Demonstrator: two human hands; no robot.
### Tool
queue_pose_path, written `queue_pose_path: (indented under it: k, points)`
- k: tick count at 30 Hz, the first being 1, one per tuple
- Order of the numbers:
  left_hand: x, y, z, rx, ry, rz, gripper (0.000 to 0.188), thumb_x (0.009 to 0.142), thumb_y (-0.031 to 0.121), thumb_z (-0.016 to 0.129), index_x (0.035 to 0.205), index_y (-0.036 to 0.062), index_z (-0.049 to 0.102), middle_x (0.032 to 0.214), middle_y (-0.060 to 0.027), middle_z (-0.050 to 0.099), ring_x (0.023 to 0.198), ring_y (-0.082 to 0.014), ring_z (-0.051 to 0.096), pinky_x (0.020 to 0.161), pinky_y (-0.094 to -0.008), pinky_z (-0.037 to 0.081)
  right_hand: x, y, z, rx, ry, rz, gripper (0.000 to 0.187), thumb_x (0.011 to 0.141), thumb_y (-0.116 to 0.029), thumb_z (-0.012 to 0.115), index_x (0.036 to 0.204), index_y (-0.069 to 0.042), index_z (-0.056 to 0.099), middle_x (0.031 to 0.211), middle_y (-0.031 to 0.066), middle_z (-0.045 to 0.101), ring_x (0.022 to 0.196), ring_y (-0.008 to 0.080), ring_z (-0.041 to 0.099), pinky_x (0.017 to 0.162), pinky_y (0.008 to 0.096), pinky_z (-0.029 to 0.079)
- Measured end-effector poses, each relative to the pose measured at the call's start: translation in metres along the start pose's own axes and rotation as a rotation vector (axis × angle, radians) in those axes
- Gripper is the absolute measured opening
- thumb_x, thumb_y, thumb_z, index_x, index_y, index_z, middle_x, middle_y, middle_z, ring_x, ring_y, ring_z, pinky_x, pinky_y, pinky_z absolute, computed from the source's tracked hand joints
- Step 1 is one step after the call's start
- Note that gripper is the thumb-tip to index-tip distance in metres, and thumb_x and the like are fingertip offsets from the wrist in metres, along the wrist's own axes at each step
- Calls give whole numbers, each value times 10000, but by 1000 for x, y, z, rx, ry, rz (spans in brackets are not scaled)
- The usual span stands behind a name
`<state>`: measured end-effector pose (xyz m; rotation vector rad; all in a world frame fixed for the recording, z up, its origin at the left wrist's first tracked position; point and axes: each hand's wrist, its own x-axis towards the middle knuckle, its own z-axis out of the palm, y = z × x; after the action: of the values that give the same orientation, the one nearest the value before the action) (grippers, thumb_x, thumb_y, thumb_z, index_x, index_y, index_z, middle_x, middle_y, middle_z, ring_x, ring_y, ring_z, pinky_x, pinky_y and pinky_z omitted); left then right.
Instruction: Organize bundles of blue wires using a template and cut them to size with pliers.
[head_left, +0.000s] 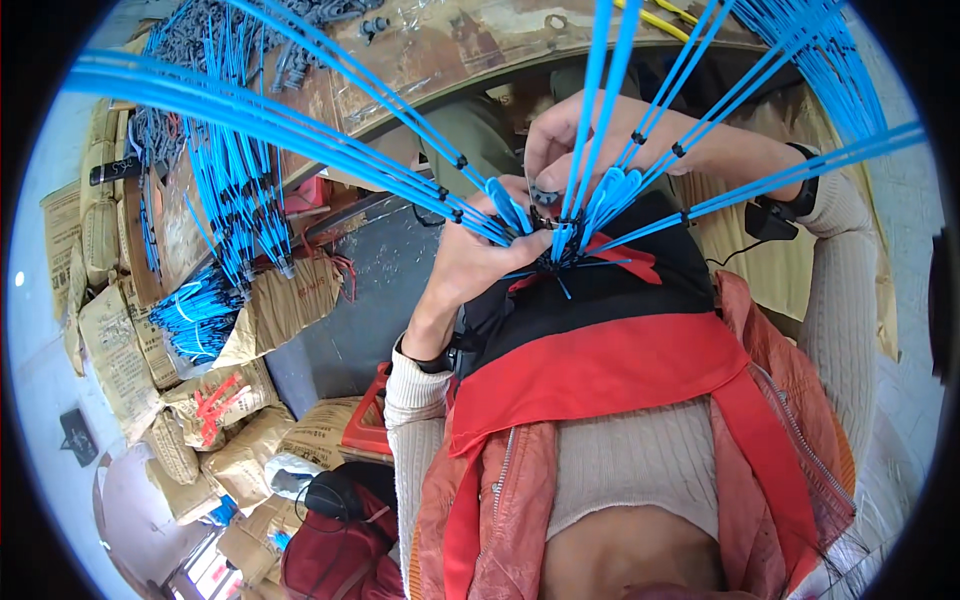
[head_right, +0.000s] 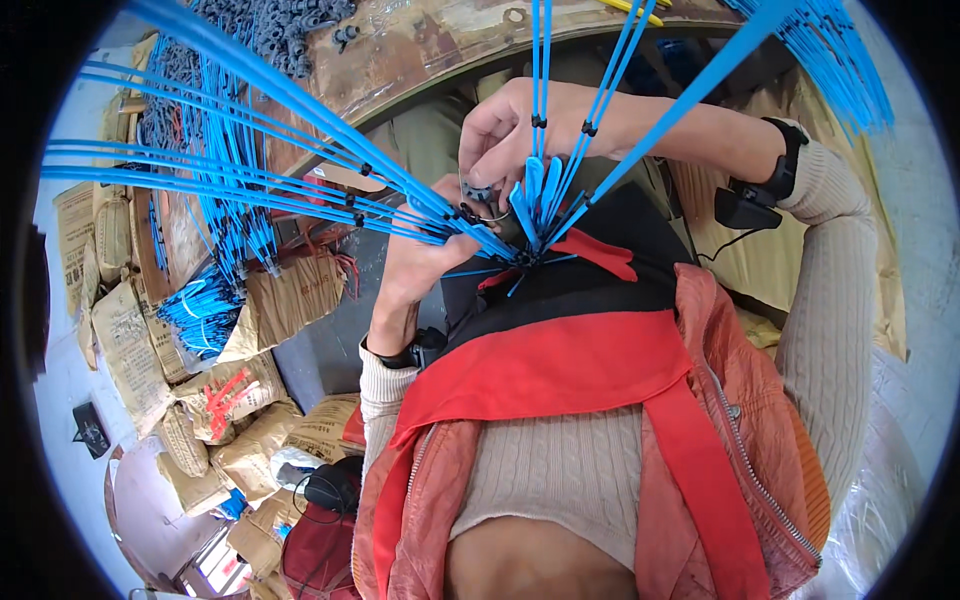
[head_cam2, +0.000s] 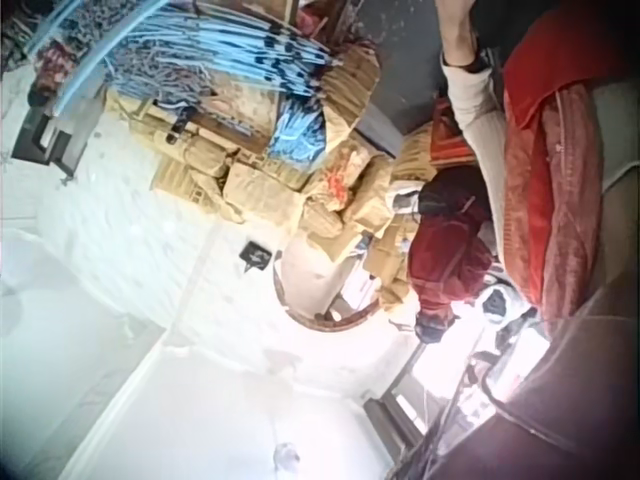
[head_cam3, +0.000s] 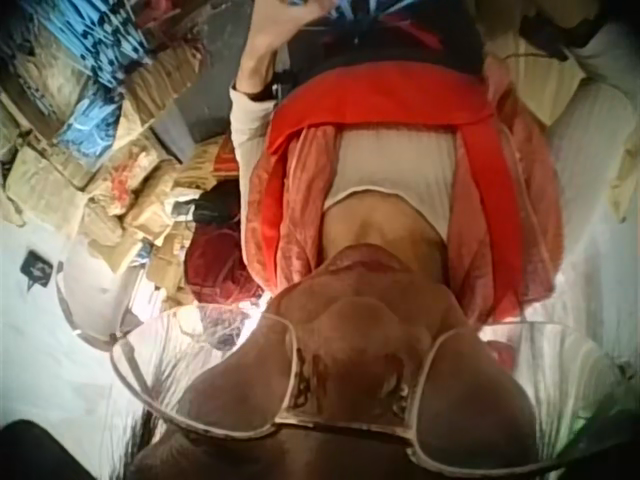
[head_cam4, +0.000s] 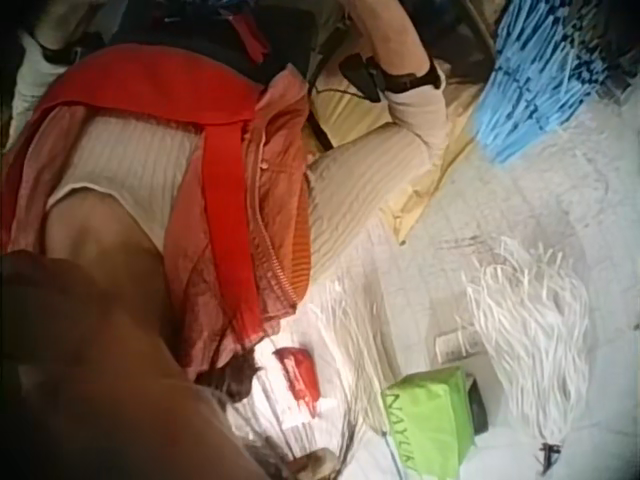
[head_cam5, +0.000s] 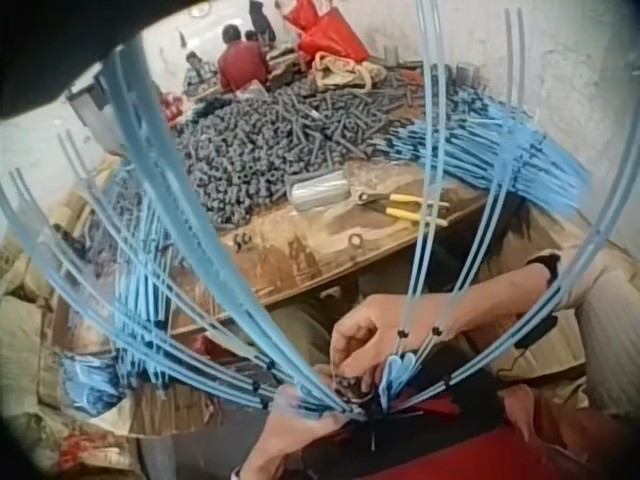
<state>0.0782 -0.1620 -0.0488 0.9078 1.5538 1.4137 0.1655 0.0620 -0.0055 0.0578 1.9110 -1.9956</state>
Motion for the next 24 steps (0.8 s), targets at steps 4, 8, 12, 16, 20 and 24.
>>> queue_pose_path:
  k: [4, 8, 12, 16, 20, 24]
  points:
    - [-2, 2, 0, -79, 49, -16, 268, 724, 5, 684, 987, -14, 632, 978, -56, 650, 869, -118, 611, 783, -275, 499, 4, -4, -1, 6, 4, -4, 214, 855, -189, 730, 909, 10, 675, 810, 76, 705, 756, 126, 707, 640, 238, 530]
    - [-2, 5, -2, -104, 18, -54, 282, 779, 59, 790, 976, 24, 591, 1176, -61, 615, 927, -89, 581, 787, -259, 494, 4, -8, 0, 1, -3, 57, 187, 843, -177, 740, 857, -2, 678, 761, 66, 699, 718, 119, 695, 646, 244, 526]
    - [-3, 6, 0, -128, 33, -103, 301, 775, 50, 780, 997, 36, 578, 1155, -49, 618, 874, -59, 551, 760, -238, 480, 3, -11, 4, 47, 5, 92, 158, 854, -145, 738, 867, 1, 681, 776, 64, 707, 705, 98, 680, 642, 234, 520]
    - [-4, 6, 5, -172, 59, -101, 361, 784, 22, 743, 1120, 3, 613, 996, -22, 673, 901, -76, 619, 808, -250, 509, 7, -14, 3, 16, -36, 127, 108, 874, -95, 733, 893, 1, 687, 800, 46, 712, 719, 59, 657, 632, 207, 500]
    - [-6, 5, 7, -165, 98, -91, 318, 756, 57, 804, 1000, 44, 602, 855, 46, 607, 733, -19, 521, 666, -204, 442, 8, -12, -1, -70, -68, 46, 102, 866, -78, 743, 893, 2, 686, 787, 17, 695, 714, 34, 623, 631, 197, 480]
    - [-10, -2, 5, -182, 157, -75, 289, 775, 55, 793, 1014, 40, 631, 795, 65, 588, 707, -16, 520, 646, -195, 431, 12, -3, -9, -142, -150, -115, 147, 921, -148, 686, 909, -2, 694, 801, 19, 673, 773, 58, 616, 677, 227, 483]
